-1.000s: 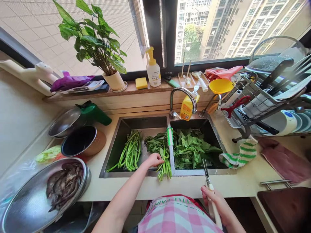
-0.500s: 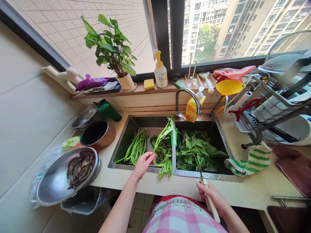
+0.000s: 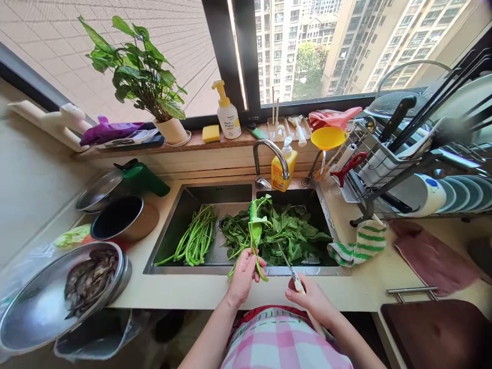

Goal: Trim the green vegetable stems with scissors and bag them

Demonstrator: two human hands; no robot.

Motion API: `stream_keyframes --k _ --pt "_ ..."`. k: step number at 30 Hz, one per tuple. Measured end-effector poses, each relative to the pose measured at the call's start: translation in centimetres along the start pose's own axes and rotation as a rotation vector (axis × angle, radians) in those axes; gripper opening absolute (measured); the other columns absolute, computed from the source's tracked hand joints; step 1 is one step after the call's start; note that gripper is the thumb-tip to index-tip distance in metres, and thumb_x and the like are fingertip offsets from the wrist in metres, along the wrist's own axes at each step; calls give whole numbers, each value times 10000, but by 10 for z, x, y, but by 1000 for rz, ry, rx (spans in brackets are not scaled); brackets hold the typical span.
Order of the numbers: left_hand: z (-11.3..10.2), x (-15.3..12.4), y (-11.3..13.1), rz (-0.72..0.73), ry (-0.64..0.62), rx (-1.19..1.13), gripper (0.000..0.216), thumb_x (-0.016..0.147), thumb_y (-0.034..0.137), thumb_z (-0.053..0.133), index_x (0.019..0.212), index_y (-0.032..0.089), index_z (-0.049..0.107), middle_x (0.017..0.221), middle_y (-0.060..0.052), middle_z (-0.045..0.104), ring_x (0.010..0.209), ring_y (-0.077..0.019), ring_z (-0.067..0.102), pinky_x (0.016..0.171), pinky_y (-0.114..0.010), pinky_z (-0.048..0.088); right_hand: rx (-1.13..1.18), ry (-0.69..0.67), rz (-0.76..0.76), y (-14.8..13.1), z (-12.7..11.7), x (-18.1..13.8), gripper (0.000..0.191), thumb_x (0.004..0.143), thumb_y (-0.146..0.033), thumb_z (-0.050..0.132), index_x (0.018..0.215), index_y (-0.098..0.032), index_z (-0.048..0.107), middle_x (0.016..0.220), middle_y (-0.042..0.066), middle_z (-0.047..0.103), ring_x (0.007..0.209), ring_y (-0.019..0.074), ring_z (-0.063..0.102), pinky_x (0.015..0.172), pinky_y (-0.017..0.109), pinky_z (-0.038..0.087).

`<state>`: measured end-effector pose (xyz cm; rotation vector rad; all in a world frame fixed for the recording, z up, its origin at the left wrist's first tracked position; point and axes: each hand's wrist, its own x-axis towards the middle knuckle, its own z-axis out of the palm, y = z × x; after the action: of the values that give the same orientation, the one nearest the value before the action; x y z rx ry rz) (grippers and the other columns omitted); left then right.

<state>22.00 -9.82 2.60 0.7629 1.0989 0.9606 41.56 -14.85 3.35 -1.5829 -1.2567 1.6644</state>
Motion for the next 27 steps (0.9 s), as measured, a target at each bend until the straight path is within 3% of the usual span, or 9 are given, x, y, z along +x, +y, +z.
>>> stream_keyframes --k 4,7,10,13,20,23,27 --pt "18 -9 -5 17 -46 38 321 844 459 549 957 194 408 742 -10 648 550 -97 601 434 -162 383 -93 105 -83 -17 -6 12 224 686 -382 584 742 -193 478 682 -14 500 650 157 428 612 279 343" --pt "23 -16 -4 23 -16 31 331 824 475 565 940 198 425 812 -22 646 562 -102 599 473 -193 441 -162 16 -94 -30 -5 22 187 675 -333 596 751 -196 493 664 -27 507 627 146 426 583 259 334" --pt "19 -23 -1 43 130 22 358 786 499 591 937 197 474 933 -39 610 646 -125 611 531 -233 499 -233 -87 -50 -38 1 26 133 651 -256 585 733 -198 496 658 -33 516 614 138 427 563 244 325" --pt "8 -34 -1 78 312 41 376 755 515 605 934 194 526 904 -38 582 770 -168 600 555 -241 512 -291 -167 -45 -41 11 27 124 645 -242 574 693 -204 466 646 -34 503 615 139 419 565 241 323" --pt "-52 -77 -2 312 659 99 288 813 434 577 959 186 580 791 -10 592 687 -125 548 593 -217 482 -475 -420 -127 -53 57 25 132 645 -261 610 734 -209 527 698 -17 595 632 163 488 568 252 325" --pt "-89 -106 2 367 783 148 284 819 421 577 979 187 586 842 -23 603 690 -129 561 616 -230 496 -600 -480 -135 -60 98 22 160 639 -297 642 704 -204 530 677 -6 609 618 166 499 552 257 313" --pt "-143 -151 4 413 932 168 339 805 444 587 1032 191 582 918 -48 601 745 -156 577 642 -254 524 -806 -547 -207 -74 175 20 192 628 -335 658 691 -188 551 658 25 627 579 163 502 506 263 271"
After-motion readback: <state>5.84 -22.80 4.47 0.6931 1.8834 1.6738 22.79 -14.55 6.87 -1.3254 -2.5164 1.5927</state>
